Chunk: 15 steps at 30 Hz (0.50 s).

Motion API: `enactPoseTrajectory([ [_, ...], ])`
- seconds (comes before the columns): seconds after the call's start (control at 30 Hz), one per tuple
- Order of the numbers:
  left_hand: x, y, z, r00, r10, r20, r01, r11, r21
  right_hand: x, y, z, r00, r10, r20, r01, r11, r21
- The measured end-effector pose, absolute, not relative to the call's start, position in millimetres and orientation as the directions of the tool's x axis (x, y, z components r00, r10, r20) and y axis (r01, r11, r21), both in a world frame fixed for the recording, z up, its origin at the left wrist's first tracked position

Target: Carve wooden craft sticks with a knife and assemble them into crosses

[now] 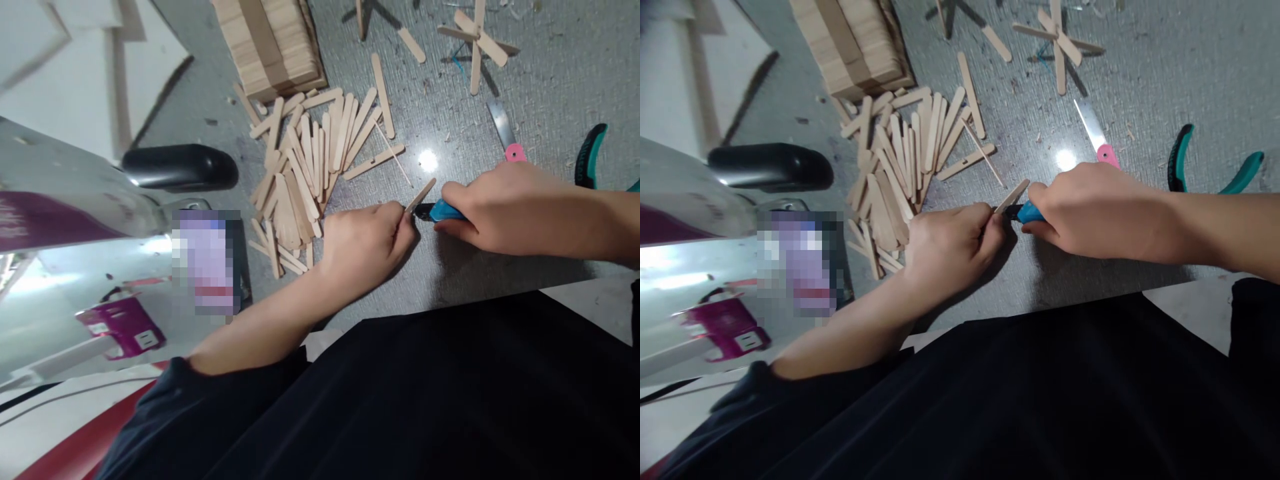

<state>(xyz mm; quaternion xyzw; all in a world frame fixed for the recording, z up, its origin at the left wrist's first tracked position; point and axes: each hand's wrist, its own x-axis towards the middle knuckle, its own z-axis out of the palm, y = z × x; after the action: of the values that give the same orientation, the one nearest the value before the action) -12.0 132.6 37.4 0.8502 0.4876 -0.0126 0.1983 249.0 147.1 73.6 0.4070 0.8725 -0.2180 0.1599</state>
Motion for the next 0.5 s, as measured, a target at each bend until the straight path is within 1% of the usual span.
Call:
enactPoseTrajectory([
  [0.1, -9, 131, 33, 0.485, 0.843, -0.232, 0.86, -0.413, 0.3, 250, 153, 73, -0.596, 0.624, -0.505, 0.797, 0.539, -0.274],
  [0.23, -6, 130, 27, 0.48, 0.846, -0.231, 0.858, -0.399, 0.323, 251, 160, 74, -0.567, 0.595, -0.57, 0.818, 0.487, -0.305],
  [0.37, -7, 133, 22, 0.469, 0.864, -0.181, 0.842, -0.376, 0.386, 258, 168, 74, -0.543, 0.547, -0.637, 0.832, 0.451, -0.323],
  [0.43, -10, 134, 21, 0.46, 0.874, -0.157, 0.825, -0.356, 0.44, 263, 172, 74, -0.526, 0.543, -0.654, 0.845, 0.416, -0.335],
  [0.5, -13, 135, 19, 0.465, 0.876, -0.128, 0.787, -0.342, 0.514, 267, 176, 75, -0.528, 0.542, -0.654, 0.848, 0.371, -0.378],
])
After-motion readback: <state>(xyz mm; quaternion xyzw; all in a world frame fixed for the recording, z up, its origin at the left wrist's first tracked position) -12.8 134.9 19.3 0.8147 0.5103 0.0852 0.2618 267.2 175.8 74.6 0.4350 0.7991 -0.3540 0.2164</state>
